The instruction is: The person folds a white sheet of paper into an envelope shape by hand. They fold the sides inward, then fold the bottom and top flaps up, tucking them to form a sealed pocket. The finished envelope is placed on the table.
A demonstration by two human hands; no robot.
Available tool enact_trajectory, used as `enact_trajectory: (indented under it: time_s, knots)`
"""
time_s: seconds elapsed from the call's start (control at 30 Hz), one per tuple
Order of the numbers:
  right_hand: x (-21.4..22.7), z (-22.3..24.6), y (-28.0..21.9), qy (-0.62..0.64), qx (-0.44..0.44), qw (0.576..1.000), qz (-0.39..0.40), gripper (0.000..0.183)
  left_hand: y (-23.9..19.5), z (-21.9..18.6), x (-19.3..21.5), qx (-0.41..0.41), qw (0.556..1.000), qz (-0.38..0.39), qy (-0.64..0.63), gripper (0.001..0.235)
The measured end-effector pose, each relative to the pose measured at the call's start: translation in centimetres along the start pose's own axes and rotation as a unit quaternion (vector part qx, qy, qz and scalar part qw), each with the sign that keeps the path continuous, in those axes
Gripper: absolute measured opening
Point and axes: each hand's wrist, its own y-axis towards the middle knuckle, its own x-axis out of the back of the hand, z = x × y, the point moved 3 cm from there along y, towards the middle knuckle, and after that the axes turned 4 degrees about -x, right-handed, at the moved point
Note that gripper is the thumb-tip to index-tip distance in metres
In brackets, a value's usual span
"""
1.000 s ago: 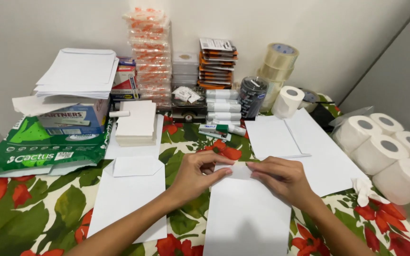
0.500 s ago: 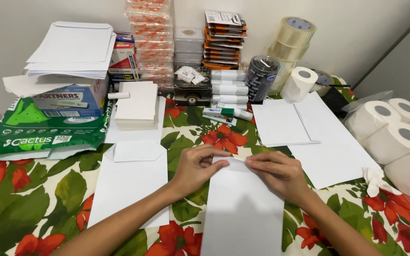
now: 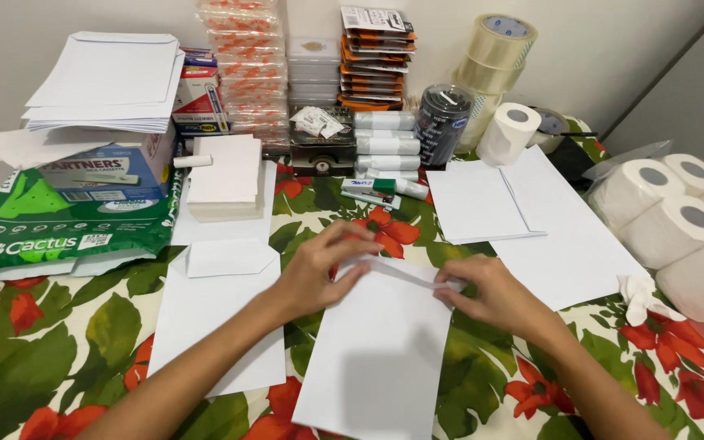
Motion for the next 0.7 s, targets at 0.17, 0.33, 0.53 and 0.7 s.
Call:
enact_trajectory:
  time_s: [0.17,0.33,0.53,0.7]
  knots:
    - [-0.6,0.5,-0.2,-0.024,0.096,0.993,-0.061,0.006,2.3,-4.8,-0.1,-0.129,0.967,0.141,0.166,0.030]
    - [-0.5,-0.5,-0.6,-0.054,0.126,0.985,-0.102,0.012,0.4,-1.0,-2.8,-0.139,0.952,0.178,0.205,0.007]
    - [0.0,-1.6,0.0,0.014,0.066,0.994,-0.086,0.015,1.6,-2.1,-1.1,-0.065,0.970,0.185,0.143,0.005]
    - [0.3,0.4,-0.3,0.119,0.072,0.974,-0.179,0.048,4.6,-5.6,-0.2,0.032,0.956,0.291,-0.002,0.029]
